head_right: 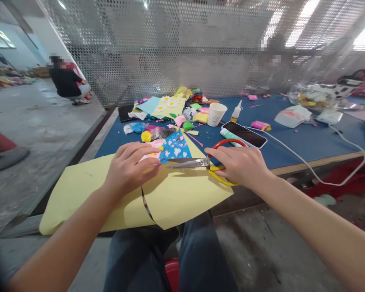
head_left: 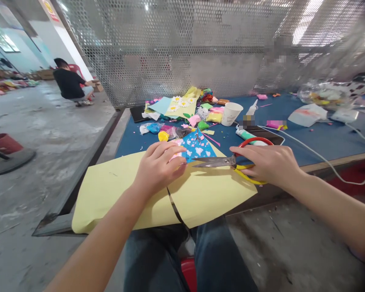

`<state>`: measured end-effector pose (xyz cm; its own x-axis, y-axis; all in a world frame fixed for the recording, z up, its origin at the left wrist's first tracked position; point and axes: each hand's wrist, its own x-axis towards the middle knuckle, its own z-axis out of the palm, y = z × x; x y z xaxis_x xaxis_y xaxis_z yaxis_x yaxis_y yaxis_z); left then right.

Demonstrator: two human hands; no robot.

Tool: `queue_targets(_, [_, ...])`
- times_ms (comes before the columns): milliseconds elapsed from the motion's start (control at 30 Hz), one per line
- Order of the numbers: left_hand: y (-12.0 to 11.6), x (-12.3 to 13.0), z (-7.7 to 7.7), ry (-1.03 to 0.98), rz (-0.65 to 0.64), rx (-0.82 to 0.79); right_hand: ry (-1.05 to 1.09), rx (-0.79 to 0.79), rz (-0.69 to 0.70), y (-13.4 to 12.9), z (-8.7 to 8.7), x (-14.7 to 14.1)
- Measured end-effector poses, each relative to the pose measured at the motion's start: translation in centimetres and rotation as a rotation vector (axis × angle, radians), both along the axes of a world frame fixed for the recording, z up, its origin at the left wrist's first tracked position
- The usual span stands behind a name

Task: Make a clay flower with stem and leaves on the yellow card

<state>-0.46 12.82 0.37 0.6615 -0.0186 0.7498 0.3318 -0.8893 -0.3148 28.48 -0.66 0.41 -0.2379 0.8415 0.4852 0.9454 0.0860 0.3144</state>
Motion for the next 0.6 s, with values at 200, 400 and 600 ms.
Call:
queue_targets(200, [0.03, -0.12, -0.15, -0.007, 0.005, -0.004, -0.004, 0.035, 0.000, 0.17, -0.29, 0.28])
queue_targets(400, [0.04, -0.16, -0.13, -0.005, 0.003, -0.003, -0.049, 0.076, 0.058, 0.13, -0.36, 0.31])
queue_targets(600, [0.06, -0.12, -0.32, 0.008, 0.015, -0.015, -0.001, 0.052, 0.057, 0.38, -0.45, 0.48])
